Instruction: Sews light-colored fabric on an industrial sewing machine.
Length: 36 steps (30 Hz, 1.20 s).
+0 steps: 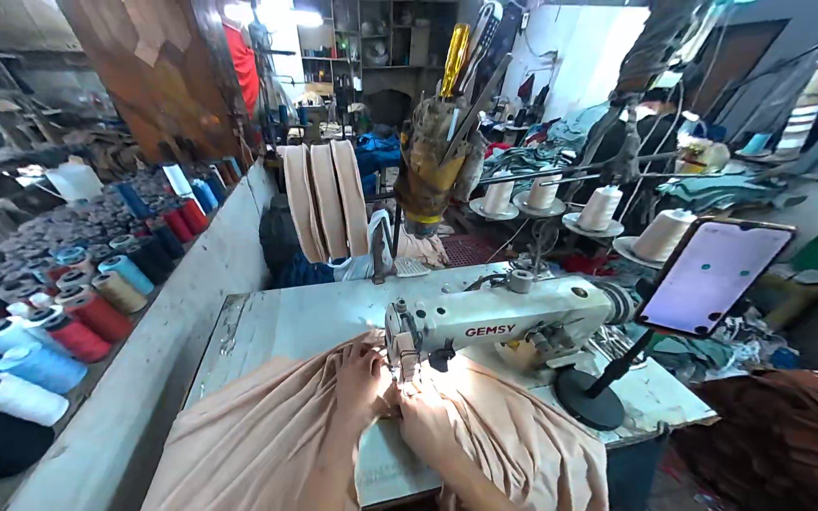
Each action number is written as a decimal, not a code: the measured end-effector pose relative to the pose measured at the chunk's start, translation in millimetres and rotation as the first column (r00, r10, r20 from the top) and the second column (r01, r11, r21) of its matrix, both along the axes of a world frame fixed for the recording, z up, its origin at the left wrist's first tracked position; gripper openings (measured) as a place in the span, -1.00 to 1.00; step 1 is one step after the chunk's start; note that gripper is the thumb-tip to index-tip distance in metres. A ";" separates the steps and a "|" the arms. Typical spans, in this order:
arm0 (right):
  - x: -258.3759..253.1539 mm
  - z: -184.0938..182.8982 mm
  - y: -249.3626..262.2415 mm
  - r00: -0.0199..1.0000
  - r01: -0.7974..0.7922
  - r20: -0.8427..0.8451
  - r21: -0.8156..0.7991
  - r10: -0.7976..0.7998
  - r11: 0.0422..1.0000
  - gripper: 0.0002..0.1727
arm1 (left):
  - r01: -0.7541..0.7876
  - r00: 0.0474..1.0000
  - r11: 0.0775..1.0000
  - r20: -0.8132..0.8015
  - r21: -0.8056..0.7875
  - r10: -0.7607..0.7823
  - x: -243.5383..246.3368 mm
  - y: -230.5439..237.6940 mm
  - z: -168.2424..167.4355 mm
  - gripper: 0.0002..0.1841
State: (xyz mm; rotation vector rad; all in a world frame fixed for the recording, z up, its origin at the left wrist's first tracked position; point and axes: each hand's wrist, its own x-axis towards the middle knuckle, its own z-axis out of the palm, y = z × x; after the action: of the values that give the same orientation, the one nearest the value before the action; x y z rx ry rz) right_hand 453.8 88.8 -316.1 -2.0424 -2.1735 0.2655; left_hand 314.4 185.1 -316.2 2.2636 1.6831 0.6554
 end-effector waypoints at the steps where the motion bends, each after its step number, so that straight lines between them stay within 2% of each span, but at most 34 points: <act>1: 1.1 2.0 -0.3 1.000 -0.007 -0.017 -0.039 0.006 0.999 -0.64 | -0.037 0.990 0.999 0.139 0.030 0.032 1.6 -12.6 -0.6 -0.71; 3: 3.7 -0.6 -4.2 0.999 -0.029 -0.044 -0.017 0.028 0.999 -0.66 | -0.030 0.907 0.998 0.417 -0.052 0.049 0.0 -39.6 -0.8 -0.68; 4: 4.8 -4.0 -5.6 0.998 -0.035 -0.051 0.025 0.036 0.999 -0.67 | -0.002 0.877 0.994 0.478 -0.105 0.052 -4.1 -46.9 -4.8 -0.65; 5: 5.6 -6.3 -5.5 0.998 -0.038 -0.047 0.047 0.040 0.998 -0.66 | 0.025 0.878 0.996 0.478 -0.091 0.022 -9.4 -48.2 -13.0 -0.64; 6: 6.4 -5.9 -4.6 0.998 -0.044 -0.042 0.043 0.046 0.998 -0.64 | 0.043 0.908 0.998 0.419 -0.040 -0.022 -14.2 -45.5 -20.0 -0.67; 8: 10.7 4.0 0.0 0.997 -0.071 -0.037 -0.070 0.069 0.995 -0.55 | 0.084 0.962 0.993 0.252 0.086 -0.103 -20.3 -30.1 -28.0 -0.69; 10: 23.9 10.9 5.0 0.993 -0.117 -0.041 -0.141 0.112 0.983 -0.49 | 0.103 0.985 0.988 0.123 0.118 -0.118 -22.4 -11.8 -26.7 -0.63; 11: 34.2 10.3 6.6 0.991 -0.132 -0.048 -0.121 0.127 0.984 -0.50 | 0.106 0.990 0.992 0.084 0.069 -0.111 -22.3 -6.2 -17.4 -0.58; 13: 59.4 3.4 13.8 0.989 -0.122 -0.089 0.004 0.121 0.993 -0.63 | 0.137 0.990 0.982 0.051 -0.126 -0.132 -20.7 -4.6 21.9 -0.48; 14: 72.4 3.3 22.0 0.993 -0.078 -0.092 0.000 0.077 0.997 -0.61 | 0.144 0.989 0.979 0.056 -0.143 -0.137 -20.0 0.5 26.9 -0.45; 16: 90.3 9.8 40.0 0.999 0.007 -0.048 -0.107 -0.012 0.994 -0.38 | 0.095 0.992 0.995 0.086 0.021 -0.096 -14.4 18.8 -1.7 -0.42; 18: 94.7 8.7 49.8 0.998 -0.021 -0.063 -0.106 0.014 0.994 -0.31 | 0.024 0.999 0.999 0.040 0.042 -0.026 -5.9 31.9 -15.5 -0.44; 20: 90.5 0.8 52.6 0.989 -0.024 -0.145 -0.046 0.017 0.999 -0.41 | -0.043 0.999 0.999 -0.020 -0.018 0.042 3.5 36.3 -14.3 -0.48; 23: 79.7 1.8 55.1 0.895 0.144 -0.434 0.059 -0.105 0.988 -0.42 | -0.094 0.995 0.995 -0.019 -0.037 0.093 12.2 40.1 -9.6 -0.64; 24: 76.1 4.9 55.6 0.871 0.161 -0.479 0.064 -0.112 0.985 -0.39 | -0.093 0.996 0.995 -0.008 -0.042 0.093 13.7 42.2 -9.2 -0.68; 25: 69.5 16.5 52.9 0.858 0.149 -0.497 0.003 -0.128 0.989 -0.40 | -0.086 0.996 0.995 0.011 -0.047 0.087 14.7 44.4 -9.0 -0.70; 27: 56.4 35.1 54.1 0.916 0.006 -0.392 -0.194 -0.083 0.981 -0.47 | -0.060 0.996 0.997 0.056 -0.056 0.063 15.3 48.2 -8.6 -0.71; 28: 56.0 29.3 61.9 0.955 -0.104 -0.295 -0.272 0.020 0.957 -0.48 | -0.038 0.996 0.997 0.075 -0.065 0.043 15.1 49.1 -8.1 -0.71; 30: 59.4 7.3 73.3 0.970 -0.195 -0.195 -0.265 0.146 0.944 -0.49 | -0.006 0.997 0.997 0.073 -0.078 0.012 14.6 48.3 -6.6 -0.71; 31: 59.8 3.0 74.9 0.975 -0.189 -0.164 -0.255 0.151 0.948 -0.48 | 0.003 0.997 0.997 0.072 -0.077 0.002 14.0 46.7 -6.5 -0.71; 33: 58.8 1.3 64.7 0.991 -0.084 -0.121 -0.184 0.062 0.979 -0.47 | 0.011 0.996 0.998 0.093 -0.063 -0.005 10.7 40.9 -6.6 -0.71; 35: 64.3 -7.7 40.7 0.992 0.072 -0.112 0.043 -0.067 0.997 -0.50 | 0.003 0.986 0.999 0.164 -0.046 0.004 2.0 31.3 -7.9 -0.65; 36: 69.7 -4.8 21.7 0.986 0.115 -0.135 0.086 -0.102 0.990 -0.53 | 0.007 0.973 0.998 0.230 -0.061 0.007 -5.3 24.4 -8.6 -0.60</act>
State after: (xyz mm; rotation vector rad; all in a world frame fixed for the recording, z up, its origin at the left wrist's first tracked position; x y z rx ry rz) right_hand 523.5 110.5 -320.8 -2.0240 -1.9537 0.2713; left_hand 309.1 209.5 -324.8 2.0562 1.5703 0.8188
